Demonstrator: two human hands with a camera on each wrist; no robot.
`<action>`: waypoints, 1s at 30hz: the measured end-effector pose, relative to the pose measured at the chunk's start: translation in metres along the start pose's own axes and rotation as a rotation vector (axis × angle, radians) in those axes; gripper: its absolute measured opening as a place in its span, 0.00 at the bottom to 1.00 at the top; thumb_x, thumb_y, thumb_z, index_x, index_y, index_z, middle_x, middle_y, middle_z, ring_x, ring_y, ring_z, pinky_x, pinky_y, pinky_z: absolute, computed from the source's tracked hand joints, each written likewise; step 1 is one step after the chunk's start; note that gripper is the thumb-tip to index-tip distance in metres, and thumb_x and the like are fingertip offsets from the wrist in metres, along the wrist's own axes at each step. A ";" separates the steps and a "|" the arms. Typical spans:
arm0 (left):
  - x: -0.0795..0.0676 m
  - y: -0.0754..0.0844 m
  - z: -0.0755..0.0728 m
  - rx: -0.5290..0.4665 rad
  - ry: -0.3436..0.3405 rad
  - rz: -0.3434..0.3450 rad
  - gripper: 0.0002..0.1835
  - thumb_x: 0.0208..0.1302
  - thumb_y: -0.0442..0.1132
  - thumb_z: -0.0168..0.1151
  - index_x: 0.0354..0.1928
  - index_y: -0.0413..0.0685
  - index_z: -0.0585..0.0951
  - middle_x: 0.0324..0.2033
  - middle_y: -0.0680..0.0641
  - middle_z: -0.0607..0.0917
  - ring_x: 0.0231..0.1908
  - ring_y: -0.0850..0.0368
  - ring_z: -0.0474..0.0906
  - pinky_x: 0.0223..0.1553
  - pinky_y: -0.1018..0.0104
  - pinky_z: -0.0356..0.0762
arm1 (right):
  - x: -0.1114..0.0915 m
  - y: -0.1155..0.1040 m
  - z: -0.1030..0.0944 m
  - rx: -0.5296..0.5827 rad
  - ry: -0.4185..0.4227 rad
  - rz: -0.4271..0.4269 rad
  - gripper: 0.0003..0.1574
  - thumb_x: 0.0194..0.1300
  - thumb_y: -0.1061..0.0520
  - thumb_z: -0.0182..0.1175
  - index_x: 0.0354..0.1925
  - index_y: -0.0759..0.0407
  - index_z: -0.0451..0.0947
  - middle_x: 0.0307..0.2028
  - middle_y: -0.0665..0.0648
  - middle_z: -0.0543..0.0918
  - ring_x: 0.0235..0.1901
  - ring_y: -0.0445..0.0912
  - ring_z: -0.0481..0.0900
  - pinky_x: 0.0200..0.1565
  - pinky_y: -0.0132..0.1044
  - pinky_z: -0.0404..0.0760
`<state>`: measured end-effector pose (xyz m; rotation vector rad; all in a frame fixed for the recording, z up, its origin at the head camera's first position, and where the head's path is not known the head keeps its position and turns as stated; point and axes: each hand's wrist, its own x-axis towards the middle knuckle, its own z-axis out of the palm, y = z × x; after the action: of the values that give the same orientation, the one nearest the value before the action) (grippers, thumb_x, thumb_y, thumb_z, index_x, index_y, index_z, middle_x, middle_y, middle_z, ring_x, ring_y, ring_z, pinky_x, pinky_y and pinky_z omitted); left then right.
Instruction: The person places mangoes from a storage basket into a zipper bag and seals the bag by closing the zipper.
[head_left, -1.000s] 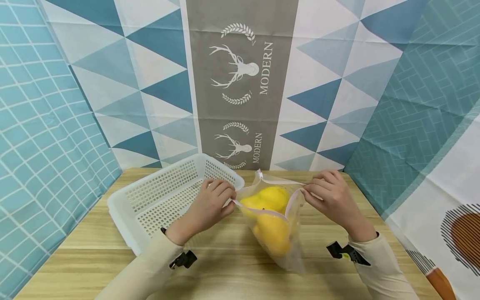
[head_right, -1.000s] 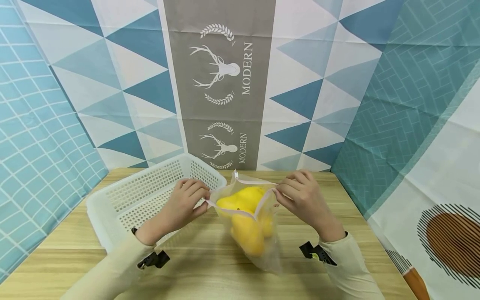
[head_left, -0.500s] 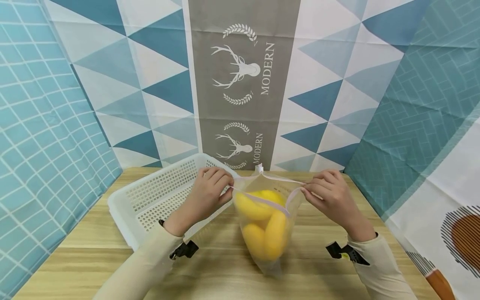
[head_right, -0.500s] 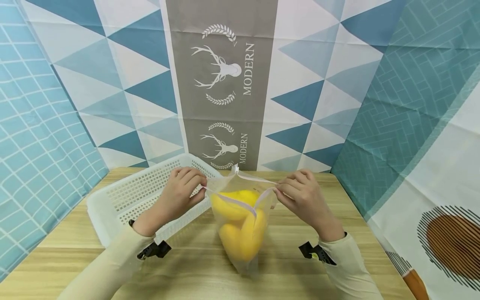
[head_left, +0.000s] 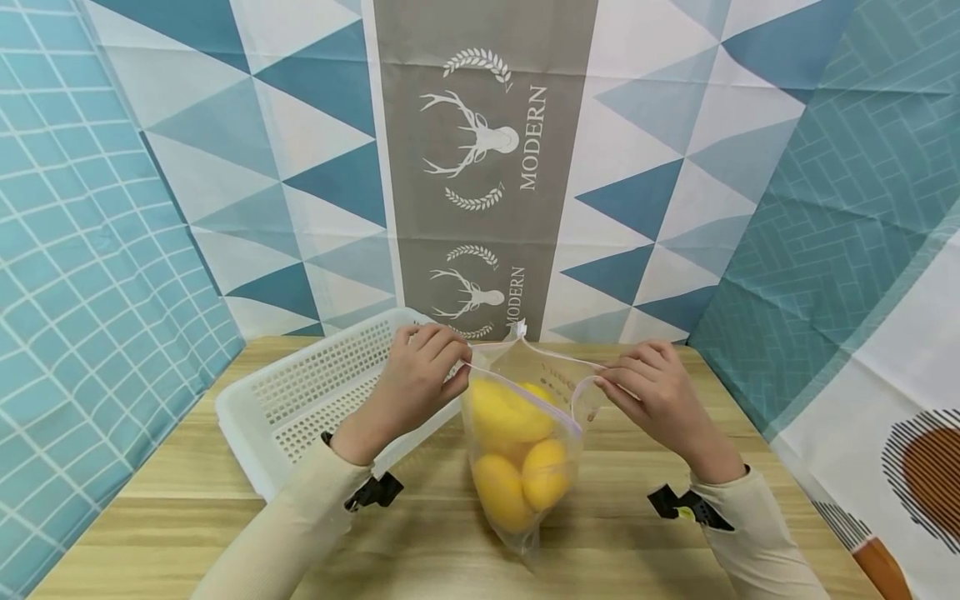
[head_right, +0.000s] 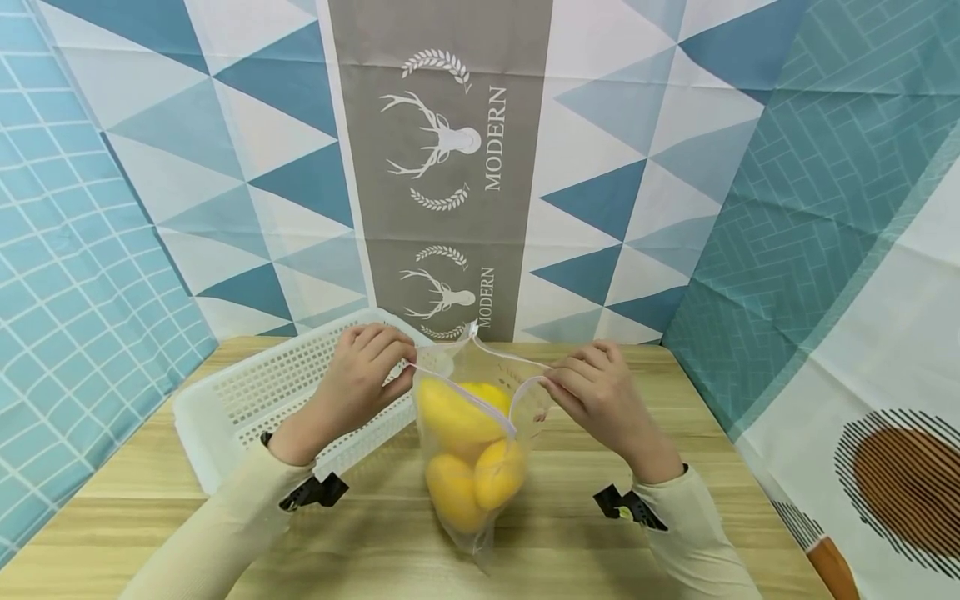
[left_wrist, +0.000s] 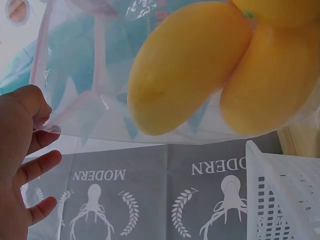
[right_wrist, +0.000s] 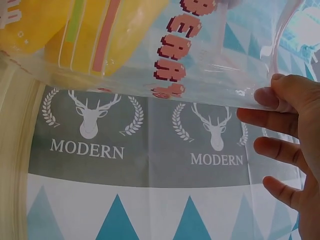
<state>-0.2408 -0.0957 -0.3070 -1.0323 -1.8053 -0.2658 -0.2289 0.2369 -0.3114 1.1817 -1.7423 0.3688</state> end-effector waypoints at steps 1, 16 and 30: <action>0.000 0.000 0.000 0.001 -0.001 0.006 0.03 0.59 0.32 0.61 0.35 0.47 0.78 0.37 0.48 0.83 0.40 0.49 0.78 0.41 0.48 0.71 | 0.001 0.000 0.001 0.005 0.002 -0.002 0.22 0.75 0.50 0.54 0.34 0.62 0.87 0.29 0.56 0.86 0.32 0.52 0.79 0.43 0.50 0.69; -0.006 0.005 0.006 -0.005 -0.026 0.038 0.08 0.53 0.33 0.68 0.35 0.47 0.78 0.37 0.49 0.81 0.40 0.49 0.77 0.40 0.49 0.70 | 0.005 -0.006 0.013 0.068 -0.015 0.005 0.22 0.76 0.48 0.53 0.36 0.61 0.86 0.33 0.54 0.87 0.35 0.51 0.80 0.44 0.47 0.68; -0.006 0.009 0.008 -0.017 -0.021 0.042 0.10 0.51 0.32 0.69 0.35 0.47 0.78 0.36 0.48 0.81 0.40 0.49 0.77 0.41 0.48 0.71 | 0.005 -0.009 0.015 0.098 -0.020 0.038 0.21 0.76 0.46 0.53 0.39 0.57 0.87 0.35 0.53 0.87 0.36 0.51 0.79 0.45 0.48 0.68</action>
<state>-0.2386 -0.0886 -0.3183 -1.0872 -1.8009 -0.2467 -0.2293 0.2195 -0.3166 1.2267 -1.7829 0.4714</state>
